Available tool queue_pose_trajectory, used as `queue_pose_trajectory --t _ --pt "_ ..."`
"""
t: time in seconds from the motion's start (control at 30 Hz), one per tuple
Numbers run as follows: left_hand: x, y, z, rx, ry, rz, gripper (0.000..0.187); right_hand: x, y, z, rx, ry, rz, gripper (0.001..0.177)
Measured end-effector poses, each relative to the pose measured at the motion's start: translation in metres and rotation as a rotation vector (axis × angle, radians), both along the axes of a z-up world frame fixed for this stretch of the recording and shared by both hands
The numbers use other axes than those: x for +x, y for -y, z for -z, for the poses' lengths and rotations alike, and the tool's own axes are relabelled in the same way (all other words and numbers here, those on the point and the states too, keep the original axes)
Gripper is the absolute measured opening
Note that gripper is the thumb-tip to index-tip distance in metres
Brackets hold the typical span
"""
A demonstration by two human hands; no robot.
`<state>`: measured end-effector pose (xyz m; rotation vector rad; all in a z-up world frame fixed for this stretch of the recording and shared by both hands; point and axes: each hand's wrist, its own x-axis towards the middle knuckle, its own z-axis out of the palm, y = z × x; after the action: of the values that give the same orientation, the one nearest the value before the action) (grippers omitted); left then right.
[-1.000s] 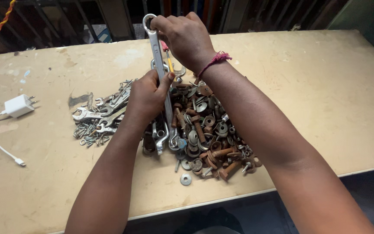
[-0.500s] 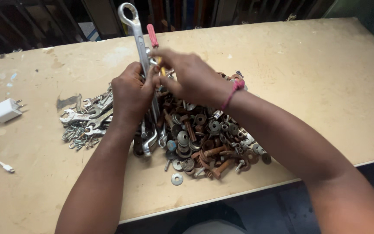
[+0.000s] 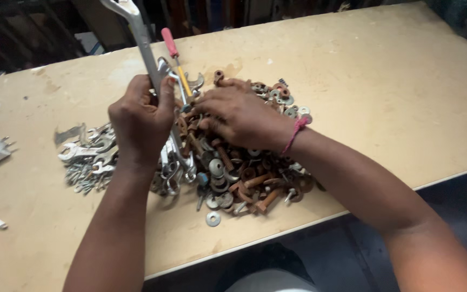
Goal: The person sorts through a large pile of rusted and clean metal hardware, including various wrenches, bolts, nuts, and washers, by hand. They select specific wrenches from the pile and arrange them into organized groups on the table workspace.
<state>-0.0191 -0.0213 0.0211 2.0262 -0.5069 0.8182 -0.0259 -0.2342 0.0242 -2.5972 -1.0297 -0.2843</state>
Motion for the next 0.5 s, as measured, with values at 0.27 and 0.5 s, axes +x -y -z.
queue_pose_trajectory --t 0.27,0.5 --pt "0.005 -0.011 0.002 0.077 0.100 -0.068 0.018 -0.002 0.002 0.013 -0.008 0.052 -0.033 0.036" --pt "0.009 -0.019 -0.003 0.060 0.138 -0.162 0.020 -0.006 -0.001 0.012 0.008 0.043 -0.037 0.030"
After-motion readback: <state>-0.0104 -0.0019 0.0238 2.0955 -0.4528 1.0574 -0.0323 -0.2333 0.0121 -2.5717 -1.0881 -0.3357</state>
